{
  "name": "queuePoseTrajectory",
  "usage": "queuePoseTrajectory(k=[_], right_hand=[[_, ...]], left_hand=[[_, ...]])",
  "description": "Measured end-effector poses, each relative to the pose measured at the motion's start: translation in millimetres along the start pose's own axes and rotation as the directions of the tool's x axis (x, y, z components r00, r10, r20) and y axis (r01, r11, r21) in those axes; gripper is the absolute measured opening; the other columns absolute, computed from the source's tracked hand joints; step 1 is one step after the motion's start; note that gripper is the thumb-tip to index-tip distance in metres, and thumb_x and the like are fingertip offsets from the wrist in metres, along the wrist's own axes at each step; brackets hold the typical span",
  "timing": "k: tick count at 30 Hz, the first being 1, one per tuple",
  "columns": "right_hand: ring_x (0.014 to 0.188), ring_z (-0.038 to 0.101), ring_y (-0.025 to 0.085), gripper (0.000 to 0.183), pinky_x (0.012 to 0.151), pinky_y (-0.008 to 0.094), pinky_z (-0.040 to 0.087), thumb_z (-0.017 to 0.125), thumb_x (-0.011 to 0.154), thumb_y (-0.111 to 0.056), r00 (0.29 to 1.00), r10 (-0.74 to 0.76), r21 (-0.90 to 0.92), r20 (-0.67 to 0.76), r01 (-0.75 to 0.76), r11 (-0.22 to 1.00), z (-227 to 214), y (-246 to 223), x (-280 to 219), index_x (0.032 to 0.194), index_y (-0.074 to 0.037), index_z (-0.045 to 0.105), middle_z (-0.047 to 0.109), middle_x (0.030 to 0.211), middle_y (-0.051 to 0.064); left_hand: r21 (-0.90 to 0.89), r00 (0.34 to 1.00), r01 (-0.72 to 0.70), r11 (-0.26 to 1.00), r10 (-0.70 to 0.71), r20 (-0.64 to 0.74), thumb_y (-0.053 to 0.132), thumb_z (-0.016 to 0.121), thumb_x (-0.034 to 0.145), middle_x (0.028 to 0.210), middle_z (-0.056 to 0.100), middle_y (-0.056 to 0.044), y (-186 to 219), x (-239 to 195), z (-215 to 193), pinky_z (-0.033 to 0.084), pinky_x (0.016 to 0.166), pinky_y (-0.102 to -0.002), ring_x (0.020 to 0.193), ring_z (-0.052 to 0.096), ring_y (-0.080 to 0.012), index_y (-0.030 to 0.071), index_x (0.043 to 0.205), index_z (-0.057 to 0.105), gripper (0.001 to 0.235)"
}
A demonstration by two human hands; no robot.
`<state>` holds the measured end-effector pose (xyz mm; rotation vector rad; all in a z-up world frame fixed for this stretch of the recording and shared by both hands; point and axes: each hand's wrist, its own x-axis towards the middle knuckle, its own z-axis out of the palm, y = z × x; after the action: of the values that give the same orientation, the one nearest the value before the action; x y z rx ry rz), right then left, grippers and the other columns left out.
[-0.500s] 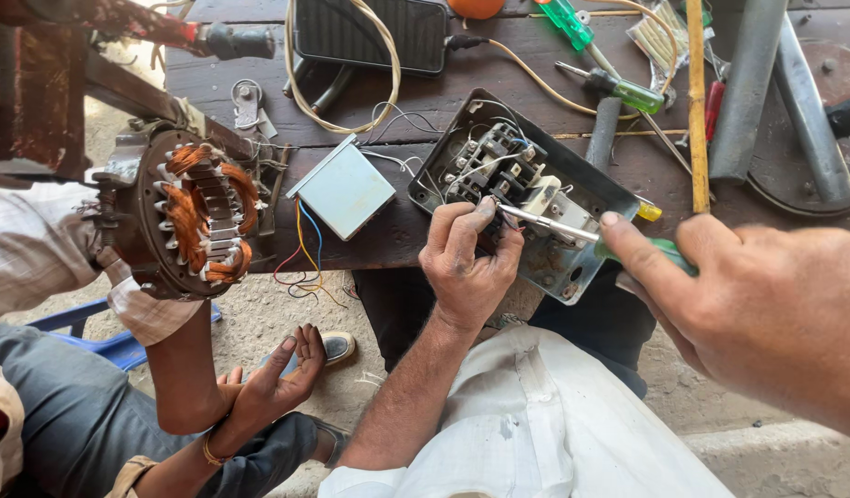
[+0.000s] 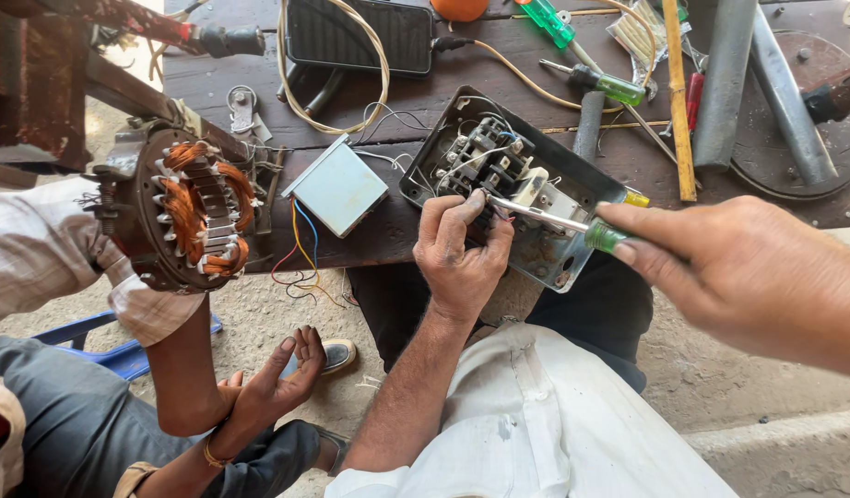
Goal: The person uses a screwdriver to tighten connections on a small electrical box while another person holds a motor stator nearby. The person then picks up a coil of white wire and uses pliers to cut a length.
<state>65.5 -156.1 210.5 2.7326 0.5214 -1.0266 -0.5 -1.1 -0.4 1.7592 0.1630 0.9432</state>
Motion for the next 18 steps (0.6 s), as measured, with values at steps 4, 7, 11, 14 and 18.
queuePoseTrajectory(k=[4, 7, 11, 14, 18], right_hand=[[0.063, 0.074, 0.022, 0.056, 0.063, 0.038, 0.06, 0.053, 0.098, -0.039, 0.982, -0.173, -0.101, -0.078, 0.164, 0.981, -0.2, 0.3, 3.1, 0.149, -0.017, 0.055, 0.074, 0.073, 0.008], [0.064, 0.076, 0.017, 0.054, 0.065, 0.033, 0.062, 0.05, 0.101, -0.04, 0.997, -0.056, -0.166, 0.06, 0.065, 0.984, -0.5, 3.5, 7.9, 0.152, -0.023, 0.051, 0.075, 0.075, 0.005], [0.064, 0.075, 0.014, 0.056, 0.064, 0.031, 0.062, 0.048, 0.101, -0.043, 0.994, -0.088, -0.247, 0.067, 0.102, 0.964, 3.2, 0.6, 7.5, 0.154, -0.022, 0.048, 0.074, 0.076, 0.002], [0.061, 0.074, 0.018, 0.058, 0.059, 0.036, 0.061, 0.052, 0.097, -0.044, 0.996, -0.086, -0.213, -0.016, 0.081, 0.974, 6.5, -0.5, 4.9, 0.153, -0.027, 0.051, 0.074, 0.077, 0.003], [0.053, 0.07, 0.015, 0.061, 0.051, 0.032, 0.057, 0.054, 0.096, -0.046, 0.995, -0.093, -0.367, -0.043, 0.071, 0.928, 11.0, 0.7, 4.0, 0.155, -0.029, 0.051, 0.07, 0.076, 0.001]], left_hand=[[0.053, 1.0, -0.016, 0.998, 0.016, -0.004, 0.001, 0.083, 0.084, 0.106, 0.061, -0.005, -1.8, -1.8, -0.7, 0.064, 0.072, -0.026, 0.087, 0.071, -0.0145, 0.007, 0.111, 0.066, 0.033], [0.041, 1.0, -0.002, 0.999, 0.002, 0.007, 0.001, 0.082, 0.085, 0.105, 0.061, -0.004, -3.2, -1.9, -1.1, 0.064, 0.07, -0.026, 0.086, 0.071, -0.0133, 0.006, 0.11, 0.065, 0.031], [0.025, 1.0, 0.002, 1.0, -0.002, 0.028, 0.001, 0.081, 0.086, 0.104, 0.06, -0.004, -3.9, -0.1, 0.0, 0.064, 0.068, -0.024, 0.084, 0.07, -0.0122, 0.006, 0.111, 0.066, 0.03], [0.024, 0.999, 0.007, 1.0, -0.008, 0.031, 0.002, 0.082, 0.087, 0.104, 0.06, -0.004, -4.2, -2.8, 0.1, 0.065, 0.068, -0.023, 0.085, 0.071, -0.0122, 0.006, 0.111, 0.065, 0.029], [0.023, 0.999, 0.017, 1.0, -0.018, 0.041, 0.003, 0.084, 0.087, 0.104, 0.06, -0.004, -5.3, -3.5, -0.1, 0.063, 0.065, -0.022, 0.083, 0.07, -0.0109, 0.008, 0.107, 0.064, 0.028]])
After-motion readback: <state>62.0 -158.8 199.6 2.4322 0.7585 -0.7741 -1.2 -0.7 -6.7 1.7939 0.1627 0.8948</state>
